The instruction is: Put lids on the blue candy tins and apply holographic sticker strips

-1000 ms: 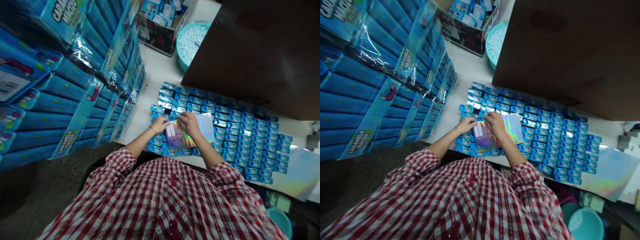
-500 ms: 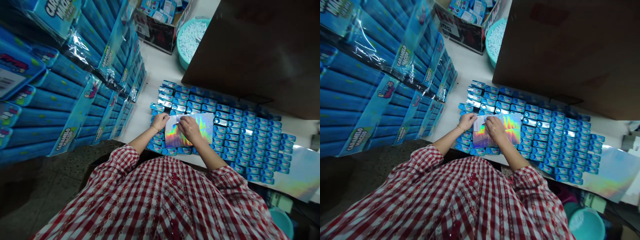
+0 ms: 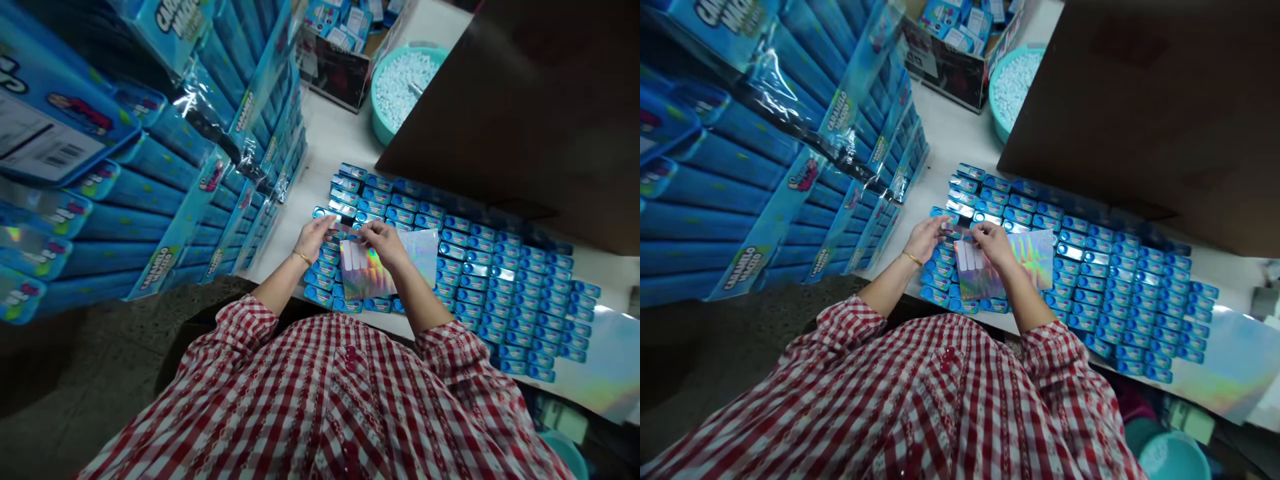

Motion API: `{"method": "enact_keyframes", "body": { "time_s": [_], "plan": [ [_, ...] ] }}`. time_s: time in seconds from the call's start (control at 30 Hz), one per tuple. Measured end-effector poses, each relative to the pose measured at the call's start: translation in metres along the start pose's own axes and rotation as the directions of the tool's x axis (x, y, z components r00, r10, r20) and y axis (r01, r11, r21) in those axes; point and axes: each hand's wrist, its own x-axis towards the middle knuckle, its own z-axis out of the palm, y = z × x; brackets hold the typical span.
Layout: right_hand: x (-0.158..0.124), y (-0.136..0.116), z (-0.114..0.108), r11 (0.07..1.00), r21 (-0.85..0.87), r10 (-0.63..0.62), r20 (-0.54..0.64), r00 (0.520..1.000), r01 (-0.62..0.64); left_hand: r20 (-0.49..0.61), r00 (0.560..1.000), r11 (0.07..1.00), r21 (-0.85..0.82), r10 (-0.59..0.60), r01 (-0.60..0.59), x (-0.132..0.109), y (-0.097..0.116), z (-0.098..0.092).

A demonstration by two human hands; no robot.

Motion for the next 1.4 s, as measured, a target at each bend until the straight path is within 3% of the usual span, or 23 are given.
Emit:
{"method": "enact_keyframes", "body": {
  "time_s": [0.1,0.2,0.33,0.47,0.6,0.8,0.87,0.97,1.07,1.13,1.2,1.27,1.33,1.4],
  "plan": [
    [0.011,0.009,0.018,1.0,-0.017,0.018,-0.022,1.0,-0.018,-0.066,0.997,0.999,0.025,0.045,-0.043,0.005,0.004,-0.012],
    [0.026,0.016,0.04,0.985,-0.167,-0.073,-0.118,0.99,0.053,-0.16,0.977,0.988,0.092,0.137,-0.124,0.02,0.003,-0.026],
    [0.047,0.019,0.069,0.896,-0.439,-0.193,-0.231,0.954,0.075,-0.252,0.926,0.934,0.294,0.28,-0.202,0.048,0.005,-0.044],
    [0.061,0.021,0.081,0.791,-0.608,-0.262,-0.248,0.933,0.061,-0.265,0.895,0.849,0.491,0.359,-0.195,0.07,0.005,-0.054],
    [0.068,0.026,0.081,0.719,-0.691,-0.307,-0.22,0.926,0.074,-0.254,0.902,0.83,0.531,0.35,-0.173,0.082,-0.004,-0.058],
    [0.073,0.024,0.081,0.582,-0.81,-0.351,-0.164,0.922,0.077,-0.283,0.932,0.888,0.452,0.228,-0.08,0.094,-0.017,-0.058],
    [0.07,0.023,0.069,0.545,-0.826,-0.421,-0.118,0.899,0.146,-0.291,0.927,0.848,0.528,0.235,-0.049,0.095,-0.016,-0.061],
    [0.055,0.025,0.032,0.504,-0.826,-0.537,-0.073,0.84,0.251,-0.299,0.899,0.736,0.676,0.319,-0.037,0.087,-0.011,-0.063],
    [0.031,0.03,-0.013,0.482,-0.828,-0.622,-0.093,0.778,0.286,-0.19,0.867,0.649,0.739,0.46,-0.182,0.064,-0.008,-0.052],
    [0.016,0.034,-0.034,0.44,-0.835,-0.643,-0.038,0.765,0.329,0.028,0.862,0.535,0.773,0.507,-0.34,0.044,-0.008,-0.034],
    [0.007,0.038,-0.045,0.377,-0.844,-0.637,0.062,0.768,0.381,0.274,0.866,0.39,0.807,0.419,-0.444,0.025,-0.012,-0.012],
    [0.003,0.042,-0.046,0.301,-0.859,-0.614,0.157,0.773,0.414,0.405,0.876,0.302,0.827,0.263,-0.473,0.014,-0.018,0.007],
    [0.002,0.047,-0.045,0.21,-0.877,-0.581,0.244,0.777,0.432,0.422,0.895,0.297,0.844,0.146,-0.447,0.01,-0.025,0.019],
    [0.002,0.053,-0.045,0.114,-0.884,-0.539,0.329,0.775,0.454,0.393,0.914,0.355,0.843,0.105,-0.404,0.011,-0.032,0.024]
  ]
}}
